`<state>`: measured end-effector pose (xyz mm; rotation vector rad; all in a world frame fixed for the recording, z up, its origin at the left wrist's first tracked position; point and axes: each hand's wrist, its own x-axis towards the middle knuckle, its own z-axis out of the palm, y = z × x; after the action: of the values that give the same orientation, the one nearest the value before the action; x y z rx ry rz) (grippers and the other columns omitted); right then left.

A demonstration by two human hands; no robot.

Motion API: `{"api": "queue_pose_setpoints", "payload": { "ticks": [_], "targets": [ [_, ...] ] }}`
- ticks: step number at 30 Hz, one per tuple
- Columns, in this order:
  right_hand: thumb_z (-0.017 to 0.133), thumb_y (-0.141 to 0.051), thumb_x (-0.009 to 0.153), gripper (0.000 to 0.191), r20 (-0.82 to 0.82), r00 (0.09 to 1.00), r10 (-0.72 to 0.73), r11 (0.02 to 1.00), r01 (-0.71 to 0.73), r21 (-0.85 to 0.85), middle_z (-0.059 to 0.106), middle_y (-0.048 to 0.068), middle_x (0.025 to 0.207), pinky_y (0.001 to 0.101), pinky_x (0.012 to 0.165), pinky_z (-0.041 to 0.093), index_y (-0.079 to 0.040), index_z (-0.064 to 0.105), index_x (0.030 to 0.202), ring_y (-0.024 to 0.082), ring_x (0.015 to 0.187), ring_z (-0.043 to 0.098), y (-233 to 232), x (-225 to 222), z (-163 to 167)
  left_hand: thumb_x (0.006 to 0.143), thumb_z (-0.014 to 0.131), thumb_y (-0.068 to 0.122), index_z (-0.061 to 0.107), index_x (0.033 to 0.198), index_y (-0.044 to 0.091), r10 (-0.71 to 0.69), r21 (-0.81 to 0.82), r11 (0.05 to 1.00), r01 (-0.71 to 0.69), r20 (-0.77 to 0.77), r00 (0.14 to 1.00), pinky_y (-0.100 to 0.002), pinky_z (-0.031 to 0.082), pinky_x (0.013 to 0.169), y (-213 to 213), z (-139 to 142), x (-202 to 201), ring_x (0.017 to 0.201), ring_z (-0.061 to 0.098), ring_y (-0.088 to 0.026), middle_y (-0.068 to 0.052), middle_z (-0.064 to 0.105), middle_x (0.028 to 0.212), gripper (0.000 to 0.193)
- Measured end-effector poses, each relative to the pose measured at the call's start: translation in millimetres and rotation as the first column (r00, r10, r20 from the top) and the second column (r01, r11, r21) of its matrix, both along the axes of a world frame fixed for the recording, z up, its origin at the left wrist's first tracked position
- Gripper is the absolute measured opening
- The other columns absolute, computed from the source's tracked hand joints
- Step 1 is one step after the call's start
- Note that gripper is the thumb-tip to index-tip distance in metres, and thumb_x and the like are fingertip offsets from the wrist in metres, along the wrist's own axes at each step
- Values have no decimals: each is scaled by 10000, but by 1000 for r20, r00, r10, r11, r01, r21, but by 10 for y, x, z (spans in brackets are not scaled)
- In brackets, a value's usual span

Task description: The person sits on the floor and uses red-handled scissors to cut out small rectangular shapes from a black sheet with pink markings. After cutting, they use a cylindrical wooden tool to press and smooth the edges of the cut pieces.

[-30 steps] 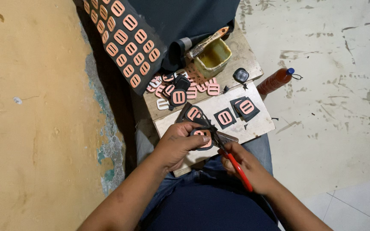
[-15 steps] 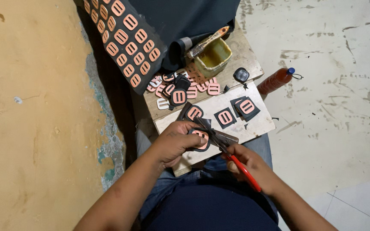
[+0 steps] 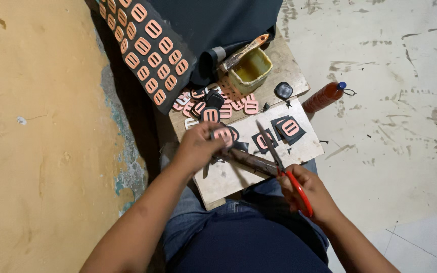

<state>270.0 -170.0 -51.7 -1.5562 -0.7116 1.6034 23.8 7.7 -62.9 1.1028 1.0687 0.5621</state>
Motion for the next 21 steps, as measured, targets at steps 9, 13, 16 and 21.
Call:
{"api": "queue_pose_setpoints", "payload": {
  "ticks": [9, 13, 16, 21],
  "targets": [
    [668, -308, 953, 304, 103, 983, -153, 986, 145, 80, 531, 48, 647, 279, 463, 413, -16, 586, 939, 137, 500, 497, 33, -11, -119, 908, 723, 193, 717, 1108, 67, 186, 777, 594, 211, -387, 903, -443, 516, 907, -7, -85, 83, 1040, 644, -335, -106, 707, 1059, 237],
    [653, -320, 940, 299, 72, 966, -247, 969, 247, 16, 536, 44, 667, 297, 471, 404, -27, 606, 976, 150, 507, 499, 75, -38, -167, 903, 724, 195, 709, 1100, 105, 27, 765, 471, 439, -510, 860, -472, 440, 930, -223, -101, 389, 1059, 625, -302, -69, 700, 1063, 217],
    [635, -313, 951, 298, 33, 958, -286, 958, 284, 47, 541, 42, 682, 294, 479, 414, -22, 604, 1007, 149, 526, 497, 80, -89, -176, 872, 736, 202, 698, 1133, 95, -26, 727, 446, 521, -572, 820, -471, 399, 970, -294, -100, 645, 1088, 596, -283, -72, 681, 1060, 284],
    [622, -278, 974, 288, -83, 930, -357, 921, 366, 135, 502, 26, 714, 283, 495, 409, -9, 577, 1068, 122, 583, 468, 0, -129, -109, 680, 764, 251, 671, 1167, 40, 127, 870, 282, 404, -451, 883, -478, 358, 955, -296, -129, 919, 1138, 549, -309, -122, 648, 1198, 539]
  ]
}}
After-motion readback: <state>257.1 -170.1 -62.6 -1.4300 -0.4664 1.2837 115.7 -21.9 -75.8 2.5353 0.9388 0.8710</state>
